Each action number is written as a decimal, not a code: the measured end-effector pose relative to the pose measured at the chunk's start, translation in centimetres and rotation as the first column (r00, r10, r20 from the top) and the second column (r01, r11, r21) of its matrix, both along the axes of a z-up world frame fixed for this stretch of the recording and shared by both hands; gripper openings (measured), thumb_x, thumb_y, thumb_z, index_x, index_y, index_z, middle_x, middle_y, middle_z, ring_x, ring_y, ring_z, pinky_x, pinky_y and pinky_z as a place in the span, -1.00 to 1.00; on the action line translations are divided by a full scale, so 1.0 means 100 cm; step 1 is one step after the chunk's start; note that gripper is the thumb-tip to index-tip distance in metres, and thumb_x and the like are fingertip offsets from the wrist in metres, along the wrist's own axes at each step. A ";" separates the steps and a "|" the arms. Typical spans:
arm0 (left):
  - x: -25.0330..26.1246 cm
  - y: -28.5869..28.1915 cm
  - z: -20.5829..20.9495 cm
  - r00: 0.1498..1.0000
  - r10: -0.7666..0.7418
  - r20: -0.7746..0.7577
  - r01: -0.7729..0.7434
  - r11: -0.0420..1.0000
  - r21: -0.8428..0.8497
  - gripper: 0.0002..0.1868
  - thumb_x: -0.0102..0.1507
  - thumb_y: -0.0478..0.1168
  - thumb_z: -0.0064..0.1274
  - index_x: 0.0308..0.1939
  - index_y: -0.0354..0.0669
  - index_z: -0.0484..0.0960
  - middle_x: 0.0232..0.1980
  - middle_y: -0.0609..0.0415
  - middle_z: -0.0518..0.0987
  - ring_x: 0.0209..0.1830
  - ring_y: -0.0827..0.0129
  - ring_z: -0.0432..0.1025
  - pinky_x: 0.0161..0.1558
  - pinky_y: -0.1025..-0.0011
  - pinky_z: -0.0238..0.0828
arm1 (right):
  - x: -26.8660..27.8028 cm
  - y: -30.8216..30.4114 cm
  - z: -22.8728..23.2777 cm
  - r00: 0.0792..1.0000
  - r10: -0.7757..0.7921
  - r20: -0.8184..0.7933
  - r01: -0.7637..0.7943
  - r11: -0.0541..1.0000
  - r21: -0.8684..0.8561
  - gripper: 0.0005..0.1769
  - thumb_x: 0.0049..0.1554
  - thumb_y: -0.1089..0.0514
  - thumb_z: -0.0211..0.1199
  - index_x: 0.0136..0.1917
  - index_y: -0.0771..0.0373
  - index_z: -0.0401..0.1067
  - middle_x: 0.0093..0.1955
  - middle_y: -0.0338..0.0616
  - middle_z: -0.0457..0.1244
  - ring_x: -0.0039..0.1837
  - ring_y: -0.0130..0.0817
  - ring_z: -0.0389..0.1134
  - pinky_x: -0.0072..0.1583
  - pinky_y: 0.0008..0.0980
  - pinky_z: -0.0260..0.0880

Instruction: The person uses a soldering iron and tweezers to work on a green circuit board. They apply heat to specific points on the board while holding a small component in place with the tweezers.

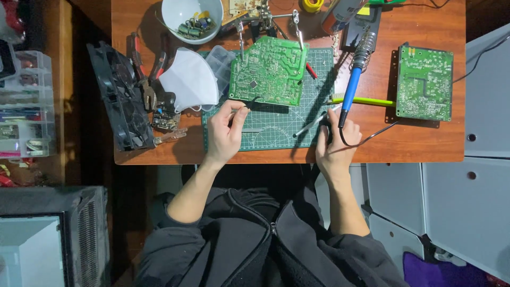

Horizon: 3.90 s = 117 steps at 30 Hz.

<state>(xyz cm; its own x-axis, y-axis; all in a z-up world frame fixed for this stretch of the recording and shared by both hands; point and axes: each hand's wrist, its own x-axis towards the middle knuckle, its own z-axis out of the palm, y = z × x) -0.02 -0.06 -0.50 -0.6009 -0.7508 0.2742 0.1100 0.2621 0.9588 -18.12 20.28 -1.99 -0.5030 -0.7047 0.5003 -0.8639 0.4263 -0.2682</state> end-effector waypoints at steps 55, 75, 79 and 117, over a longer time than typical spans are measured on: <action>-0.015 -0.001 0.024 0.999 0.034 0.009 -0.035 0.999 0.010 -0.79 0.40 -0.22 -0.05 -0.22 -0.21 0.64 -0.53 0.13 0.49 -0.56 0.66 0.24 -0.42 0.63 0.27 | -0.062 -0.019 0.028 0.991 0.069 -0.113 -0.085 0.986 -0.142 -0.76 0.26 0.16 0.27 0.20 -0.01 0.43 -0.20 -0.39 0.35 -0.15 -0.45 0.43 0.09 -0.45 0.20; -0.019 -0.001 0.032 1.000 0.017 0.005 -0.017 0.999 -0.029 -0.78 0.40 -0.20 -0.03 -0.22 -0.27 0.62 -0.50 0.03 0.52 -0.52 0.58 0.31 -0.37 0.44 0.43 | -0.017 0.009 0.027 0.979 0.194 -0.066 -0.204 0.896 -0.394 -0.79 0.16 0.31 0.26 0.06 0.15 0.54 -0.32 -0.29 0.28 -0.28 -0.31 0.37 0.07 -0.36 0.31; -0.022 -0.006 0.040 1.000 0.009 -0.006 -0.010 0.999 -0.043 -0.79 0.40 -0.23 -0.06 -0.24 -0.23 0.63 -0.62 0.16 0.40 -0.61 0.64 0.21 -0.47 0.62 0.28 | -0.013 0.013 0.017 0.971 0.234 -0.047 -0.227 0.840 -0.493 -0.79 0.08 0.33 0.32 0.00 0.16 0.59 -0.36 -0.32 0.28 -0.36 -0.35 0.33 0.03 -0.33 0.35; -0.047 -0.052 0.031 0.992 0.107 0.064 -0.042 0.773 -0.633 -0.88 0.36 -0.23 0.06 -0.25 -0.15 0.65 -0.71 0.22 0.21 -0.64 0.29 0.31 -0.26 0.45 0.35 | -0.075 -0.093 0.072 0.708 0.704 0.065 -0.562 0.617 -0.551 -0.59 0.27 0.05 0.02 -0.21 0.29 0.56 -0.48 -0.31 0.23 -0.47 -0.32 0.17 -0.27 -0.38 0.33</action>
<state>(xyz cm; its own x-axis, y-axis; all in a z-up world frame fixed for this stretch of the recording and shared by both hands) -4.67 -5.31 2.56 -0.5965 -0.4731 0.6484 -0.0145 0.8140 0.5806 -25.65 10.98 5.24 -0.1737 -0.6116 0.7718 -0.7363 -0.4398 -0.5142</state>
